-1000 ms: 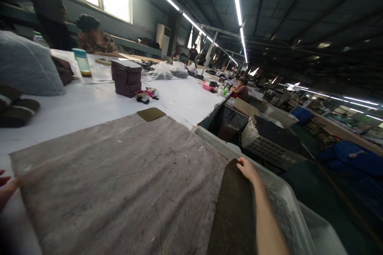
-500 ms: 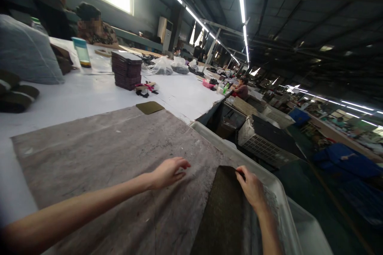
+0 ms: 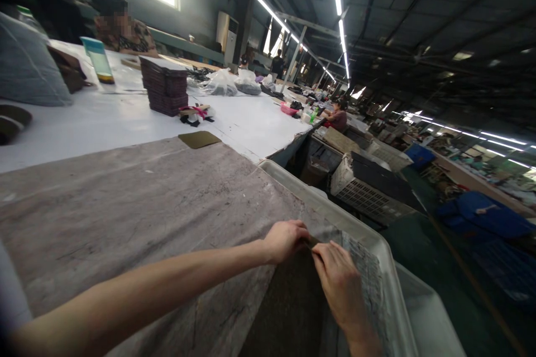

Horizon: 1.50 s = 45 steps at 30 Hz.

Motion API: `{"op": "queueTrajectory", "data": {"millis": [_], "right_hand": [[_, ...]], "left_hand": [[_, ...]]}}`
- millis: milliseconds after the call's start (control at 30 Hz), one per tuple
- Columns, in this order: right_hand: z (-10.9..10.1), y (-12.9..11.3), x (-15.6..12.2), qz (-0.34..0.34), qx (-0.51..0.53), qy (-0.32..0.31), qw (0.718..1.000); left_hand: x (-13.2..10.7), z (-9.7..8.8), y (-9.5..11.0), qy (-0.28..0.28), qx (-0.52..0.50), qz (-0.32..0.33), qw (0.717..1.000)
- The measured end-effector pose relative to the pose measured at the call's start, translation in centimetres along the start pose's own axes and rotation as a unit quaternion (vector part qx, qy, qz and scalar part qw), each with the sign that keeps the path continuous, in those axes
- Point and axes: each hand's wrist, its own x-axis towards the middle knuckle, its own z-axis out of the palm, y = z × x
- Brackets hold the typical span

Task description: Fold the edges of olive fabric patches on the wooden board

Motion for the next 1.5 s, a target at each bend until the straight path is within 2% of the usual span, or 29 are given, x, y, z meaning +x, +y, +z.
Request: {"op": "queueTrajectory", "data": {"millis": [133, 267, 333, 433, 500, 600, 867, 933, 1067, 1133, 1200, 1300, 1400, 1500], "right_hand": [[-1.2, 0.3, -0.5, 0.071, 0.103, -0.002, 0.992], [-1.9, 3.6, -1.8, 0.178, 0.198, -0.029, 0.963], [-0.9, 5.8, -2.4, 0.227, 0.251, -0.023, 0.941], [2.1, 8.3, -2.8, 0.282, 0.331, -0.016, 0.9], [3.8, 8.9, -2.9, 0.304, 0.305, -0.037, 0.902], [4.6, 8.8, -3.1, 0.309, 0.266, -0.046, 0.912], [2.6, 6.4, -2.9, 0.293, 0.304, -0.004, 0.906], [2.3, 5.9, -2.8, 0.294, 0.34, -0.013, 0.893], [1.8, 5.4, -3.2, 0.272, 0.459, -0.069, 0.843], [1.9, 5.4, -3.3, 0.269, 0.484, -0.075, 0.829], [2.2, 5.3, -3.1, 0.303, 0.453, -0.063, 0.836], [3.1, 5.2, -2.3, 0.347, 0.368, -0.035, 0.862], [3.7, 4.6, -1.9, 0.335, 0.357, 0.0, 0.872], [3.6, 3.8, -2.1, 0.323, 0.388, 0.016, 0.863]], "left_hand": [[-0.3, -0.2, -0.3, -0.01, -0.035, 0.004, 0.999], [-0.2, -0.2, -0.7, 0.002, -0.081, -0.029, 0.996], [-0.1, -0.1, -0.9, 0.014, -0.103, -0.046, 0.994], [0.1, 0.0, -0.8, 0.025, -0.136, -0.061, 0.989], [0.1, -0.1, -0.6, 0.029, -0.157, -0.067, 0.985], [0.1, -0.4, -0.5, 0.035, -0.19, -0.077, 0.978], [0.4, -0.3, -0.8, 0.053, -0.316, -0.098, 0.942], [0.6, -0.1, -0.9, 0.056, -0.343, -0.099, 0.932], [0.8, -0.2, -0.6, 0.058, -0.385, -0.106, 0.915], [0.8, -0.4, -0.4, 0.057, -0.403, -0.109, 0.907], [0.8, -0.6, 0.0, 0.055, -0.419, -0.113, 0.899], [0.7, -0.9, 0.5, 0.053, -0.436, -0.119, 0.89], [0.6, -1.4, 0.9, 0.058, -0.467, -0.13, 0.873], [0.5, -2.2, 1.5, 0.056, -0.52, -0.145, 0.84]]}}
